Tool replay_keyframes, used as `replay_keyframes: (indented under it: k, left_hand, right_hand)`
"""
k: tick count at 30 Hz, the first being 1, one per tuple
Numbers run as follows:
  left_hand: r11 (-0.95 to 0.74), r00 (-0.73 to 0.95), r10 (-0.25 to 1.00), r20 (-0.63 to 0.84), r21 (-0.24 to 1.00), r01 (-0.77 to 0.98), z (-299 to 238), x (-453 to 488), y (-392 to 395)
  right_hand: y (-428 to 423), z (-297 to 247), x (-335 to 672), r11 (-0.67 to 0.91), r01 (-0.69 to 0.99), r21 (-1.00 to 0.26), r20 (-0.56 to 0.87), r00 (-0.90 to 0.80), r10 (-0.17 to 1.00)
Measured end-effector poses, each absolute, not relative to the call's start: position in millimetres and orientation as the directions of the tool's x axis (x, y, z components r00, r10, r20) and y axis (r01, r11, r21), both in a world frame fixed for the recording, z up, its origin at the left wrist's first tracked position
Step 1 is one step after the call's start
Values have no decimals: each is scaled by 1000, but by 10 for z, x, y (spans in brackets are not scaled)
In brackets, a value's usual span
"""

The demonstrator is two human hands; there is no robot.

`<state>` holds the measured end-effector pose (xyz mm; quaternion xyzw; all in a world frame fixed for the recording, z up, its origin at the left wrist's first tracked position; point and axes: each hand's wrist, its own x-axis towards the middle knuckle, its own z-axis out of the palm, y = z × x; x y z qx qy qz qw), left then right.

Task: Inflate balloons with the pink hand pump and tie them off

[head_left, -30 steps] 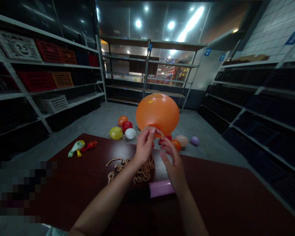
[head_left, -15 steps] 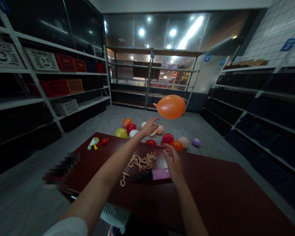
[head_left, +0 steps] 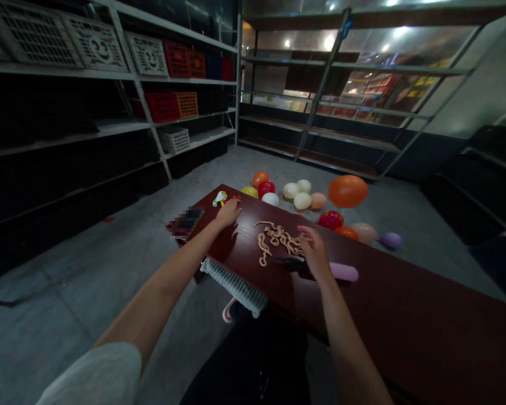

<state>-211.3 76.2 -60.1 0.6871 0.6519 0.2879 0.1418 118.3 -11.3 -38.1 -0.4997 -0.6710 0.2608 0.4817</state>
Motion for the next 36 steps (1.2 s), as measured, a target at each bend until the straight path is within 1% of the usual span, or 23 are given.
replay_keyframes:
  k: [3,6,9,11,14,16,18,20,22,24,26,27,29,30,31,33,34,36]
  left_hand:
    - [6,-103,979,173,489,872,-834,-2501,646]
    - [83,-167,975,145,459,885,-1008,-2656,660]
    - [213,-313,940,135,487,847,-1092,-2646,784]
    - [345,-441,895,68,520,781,-1091,-2605,905]
    - [447,-503,863,-46,533,719,-1030,-2558,1083]
    - [485,-519,850,-93,524,700,-986,-2547,1159]
    - [505,-533,840,-105,512,695,-965,-2542,1178]
    - [483,-517,851,-89,517,707,-969,-2527,1134]
    - [413,-469,881,-57,577,705,-984,-2485,1032]
    - [297,-415,910,5,691,659,-989,-2406,887]
    - [164,-378,923,72,813,558,-973,-2286,720]
    - [120,-364,929,66,878,464,-959,-2213,636]
    - [51,-311,950,12,980,194,-930,-2052,477]
    - [57,-284,958,-48,998,22,-919,-1971,404]
    - [91,-241,963,-124,986,-142,-915,-1893,336]
    - [214,-145,946,-291,893,-397,-927,-1758,215]
    - [277,-109,924,-366,837,-472,-942,-1705,163]
    - [353,-92,877,-472,762,-544,-975,-1629,74]
  right_hand:
    - [-174,-588,1312,392,528,-753,411,-87,908]
    - [-242,-783,1531,405,618,-674,429,-120,895]
    - [-295,-930,1729,400,687,-607,450,-118,885]
    - [-323,-994,1828,405,727,-555,462,-136,877]
    - [-367,-1053,1944,425,782,-456,477,-189,859]
    - [-412,-1085,2013,436,814,-384,482,-226,847]
    - [-468,-1122,2075,413,856,-311,476,-236,847]
    - [-526,-1165,2127,364,902,-234,454,-230,861]
    - [-569,-1207,2163,325,932,-160,429,-230,873]
    - [-581,-1241,2184,319,941,-111,424,-245,872]
    - [-559,-1256,2188,323,942,-94,439,-252,862]
    - [-540,-1256,2184,326,941,-94,448,-252,857]
    - [-496,-1238,2163,331,938,-99,461,-252,851]
    - [-477,-1223,2147,333,938,-97,463,-253,849]
    - [-464,-1206,2129,332,939,-93,463,-254,849]
    - [-459,-1169,2086,325,942,-81,456,-255,852]
    - [-468,-1151,2063,324,943,-77,451,-257,855]
    - [-503,-1115,2019,325,942,-80,435,-260,862]
